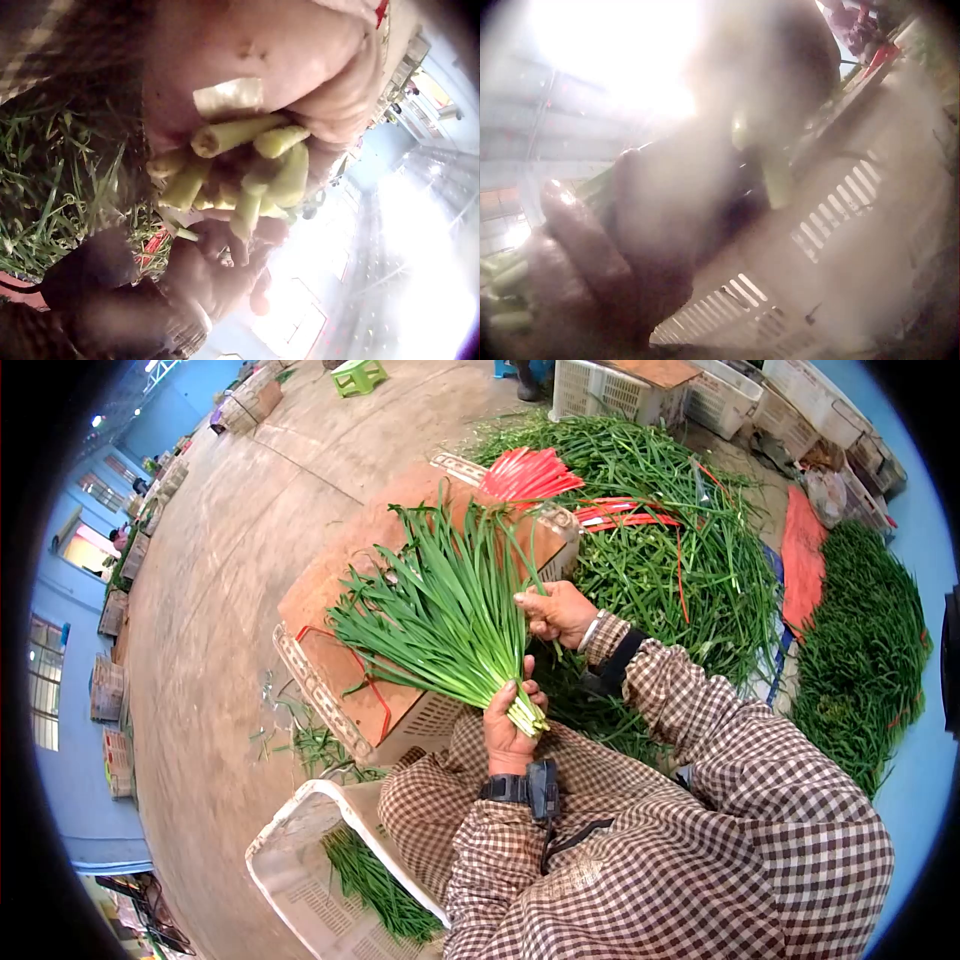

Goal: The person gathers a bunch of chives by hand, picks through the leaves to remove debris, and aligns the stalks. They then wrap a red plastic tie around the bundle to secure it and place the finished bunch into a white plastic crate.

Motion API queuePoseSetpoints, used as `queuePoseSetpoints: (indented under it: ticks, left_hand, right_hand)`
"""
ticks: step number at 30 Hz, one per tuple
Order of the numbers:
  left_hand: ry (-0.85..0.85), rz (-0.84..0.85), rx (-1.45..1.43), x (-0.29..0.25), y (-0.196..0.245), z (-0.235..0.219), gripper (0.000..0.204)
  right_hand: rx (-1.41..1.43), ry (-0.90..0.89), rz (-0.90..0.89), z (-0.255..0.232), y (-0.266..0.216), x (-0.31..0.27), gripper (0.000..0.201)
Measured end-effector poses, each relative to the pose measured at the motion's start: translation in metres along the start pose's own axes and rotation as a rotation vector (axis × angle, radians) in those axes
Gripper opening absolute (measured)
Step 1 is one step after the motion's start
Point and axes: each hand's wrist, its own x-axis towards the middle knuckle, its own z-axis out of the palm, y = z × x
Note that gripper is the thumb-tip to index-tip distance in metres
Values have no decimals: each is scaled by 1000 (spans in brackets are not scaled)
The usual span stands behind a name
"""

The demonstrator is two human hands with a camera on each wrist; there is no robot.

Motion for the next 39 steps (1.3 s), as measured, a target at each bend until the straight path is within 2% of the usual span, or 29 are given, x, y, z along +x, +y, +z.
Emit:
queuePoseSetpoints:
  ticks: [1,5,9,11,13,14,15,17,18,19,21,22,23,25,26,27,29,30,33,36,39]
  left_hand:
    - [2,-1,-1,0,0,0,46]
    - [26,42,116,0,-1,3,47]
    - [108,75,238,3,-3,1,49]
    - [187,105,321,4,-5,5,45]
    - [204,123,346,6,-6,5,43]
    - [151,112,348,6,-6,5,35]
    - [154,107,346,6,-8,5,35]
    - [305,173,449,6,-10,7,26]
    - [342,183,466,6,-11,7,18]
    - [337,185,469,5,-8,6,18]
    - [292,113,415,4,-6,4,20]
    - [267,128,395,4,-7,5,23]
    - [217,147,377,5,-7,4,28]
    - [181,127,280,6,-7,3,31]
    - [156,95,236,5,-5,3,35]
    - [154,95,235,5,-5,3,35]
    - [51,36,83,1,-6,11,38]
    - [37,26,73,1,-5,10,41]
    - [2,39,59,-1,-4,11,42]
    - [-69,-17,-65,-1,-2,7,40]
    - [-94,-24,-86,0,-1,6,40]
  right_hand:
    - [17,-38,15,-1,-2,-1,13]
    - [-116,131,-39,-9,-13,-7,14]
    - [-126,298,-237,-23,-30,-13,14]
    - [-172,239,-308,-9,-40,-22,15]
    - [-237,207,-294,0,-33,-16,14]
    - [-507,204,-309,2,-22,-6,18]
    - [-777,195,-323,1,-14,2,22]
    - [-1085,157,-418,25,-21,-18,43]
    - [-1056,149,-367,20,-6,-11,47]
    - [-1144,153,-331,17,2,-9,63]
    - [-1200,283,-230,20,13,-13,82]
    - [-1139,266,-250,19,15,-14,93]
    - [-1106,304,-229,15,19,-13,90]
    - [-1039,316,-326,11,25,-10,82]
    - [-837,114,-277,8,22,-9,57]
    - [-839,114,-277,7,23,-9,57]
    - [-190,16,26,8,24,-10,33]
    - [-173,6,52,4,24,-9,22]
    - [3,-110,-40,9,22,-19,20]
    - [-12,-224,-71,-4,32,-8,31]
    - [-10,-195,-123,4,32,-7,33]
